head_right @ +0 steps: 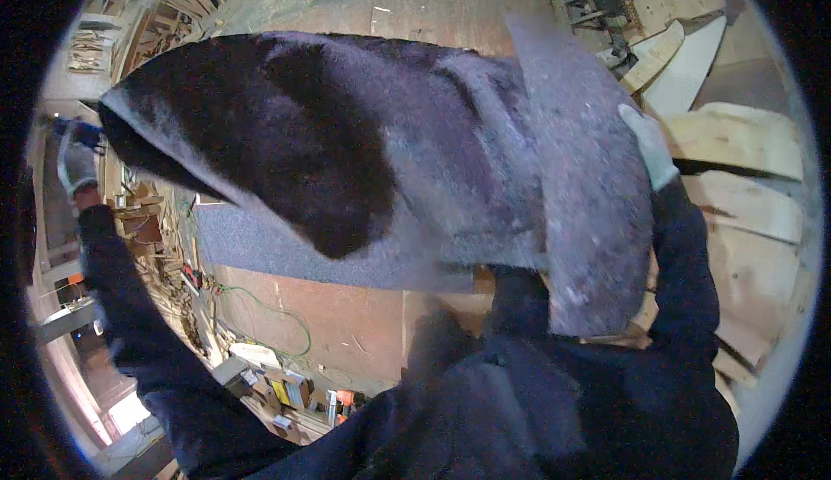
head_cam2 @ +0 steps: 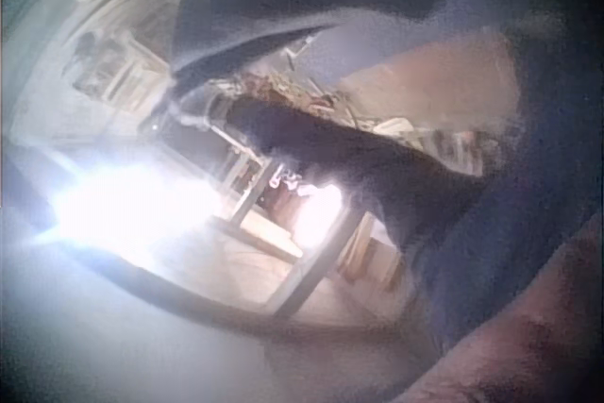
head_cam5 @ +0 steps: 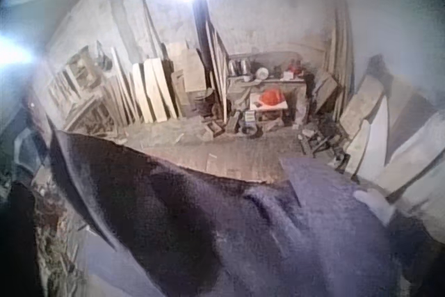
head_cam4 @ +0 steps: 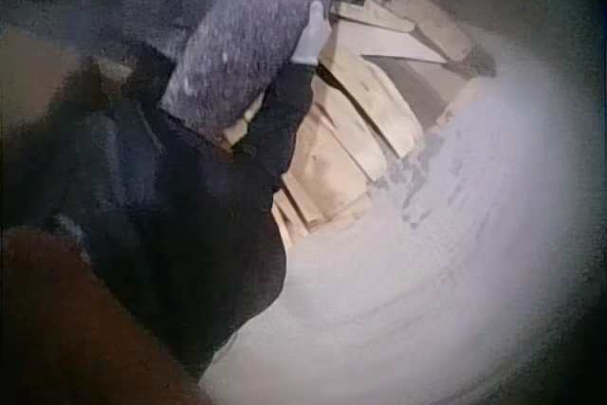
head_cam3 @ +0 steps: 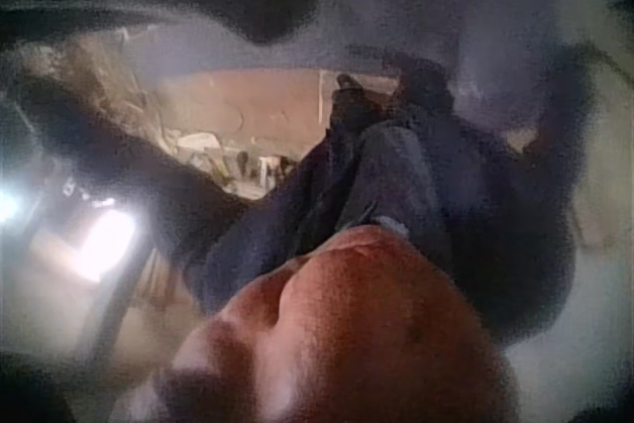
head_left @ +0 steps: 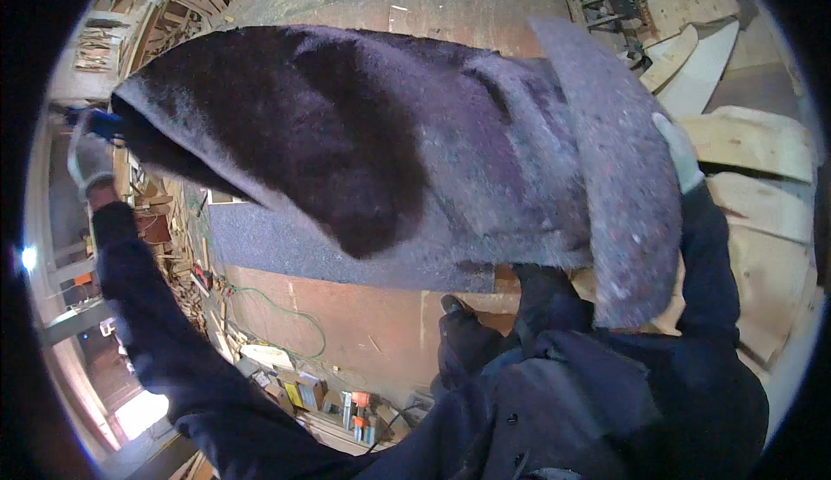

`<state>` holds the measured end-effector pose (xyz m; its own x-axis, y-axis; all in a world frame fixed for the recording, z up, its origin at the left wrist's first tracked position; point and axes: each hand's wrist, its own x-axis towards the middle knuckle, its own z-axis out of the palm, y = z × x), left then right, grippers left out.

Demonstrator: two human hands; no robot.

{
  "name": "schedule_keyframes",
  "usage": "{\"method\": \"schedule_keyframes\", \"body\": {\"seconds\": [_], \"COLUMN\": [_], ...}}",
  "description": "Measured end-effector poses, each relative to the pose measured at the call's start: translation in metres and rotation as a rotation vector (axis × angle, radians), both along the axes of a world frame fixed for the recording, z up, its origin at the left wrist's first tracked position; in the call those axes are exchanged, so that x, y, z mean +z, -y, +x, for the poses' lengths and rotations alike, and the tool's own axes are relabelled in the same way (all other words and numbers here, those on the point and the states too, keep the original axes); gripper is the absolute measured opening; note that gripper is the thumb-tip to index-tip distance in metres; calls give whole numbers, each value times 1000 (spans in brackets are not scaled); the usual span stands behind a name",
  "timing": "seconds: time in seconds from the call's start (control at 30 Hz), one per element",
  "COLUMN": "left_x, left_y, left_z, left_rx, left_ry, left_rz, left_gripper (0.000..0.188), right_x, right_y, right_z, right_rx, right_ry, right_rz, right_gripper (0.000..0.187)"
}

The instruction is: The person cuts a piece of dark carpet with a utility knife, trims the edges, and positions it over a wooden frame. They then use a pneumatic nail gun to fasten the carpet to the frame, adjusting the material as needed.

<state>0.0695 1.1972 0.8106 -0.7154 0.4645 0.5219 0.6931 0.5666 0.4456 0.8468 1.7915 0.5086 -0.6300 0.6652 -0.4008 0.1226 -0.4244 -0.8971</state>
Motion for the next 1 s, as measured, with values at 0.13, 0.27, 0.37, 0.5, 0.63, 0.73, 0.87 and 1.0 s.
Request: {"method": "schedule_keyframes", "body": {"seconds": [0.13,0.27,0.37,0.5,0.63,0.73,0.87,1.0], "left_x": [-218,-391,-456,-475,-475,-486,-507,-539], "left_y": [-104,-140,-154,-179,-196,-192,-154,-89], "left_z": [111,306,437,572,640,652,656,656], "left_rx": [-143,312,466,592,584,488,535,697], "left_ry": [325,1153,1395,1700,2052,2103,2034,1871], "left_rz": [39,391,472,427,775,1021,1295,1223], "left_gripper": [30,19,16,15,23,25,20,22], "right_x": [-155,-295,-346,-337,-268,-222,-200,-204], "right_y": [-141,-197,-170,-58,81,183,286,339], "right_z": [-65,-6,64,76,-3,-63,-94,-82], "right_rx": [100,835,870,620,627,705,1074,1136], "right_ry": [329,1147,1224,1012,716,591,513,711], "right_rz": [434,1010,661,288,-225,-519,64,120], "right_gripper": [39,46,47,24,19,21,39,43]}}
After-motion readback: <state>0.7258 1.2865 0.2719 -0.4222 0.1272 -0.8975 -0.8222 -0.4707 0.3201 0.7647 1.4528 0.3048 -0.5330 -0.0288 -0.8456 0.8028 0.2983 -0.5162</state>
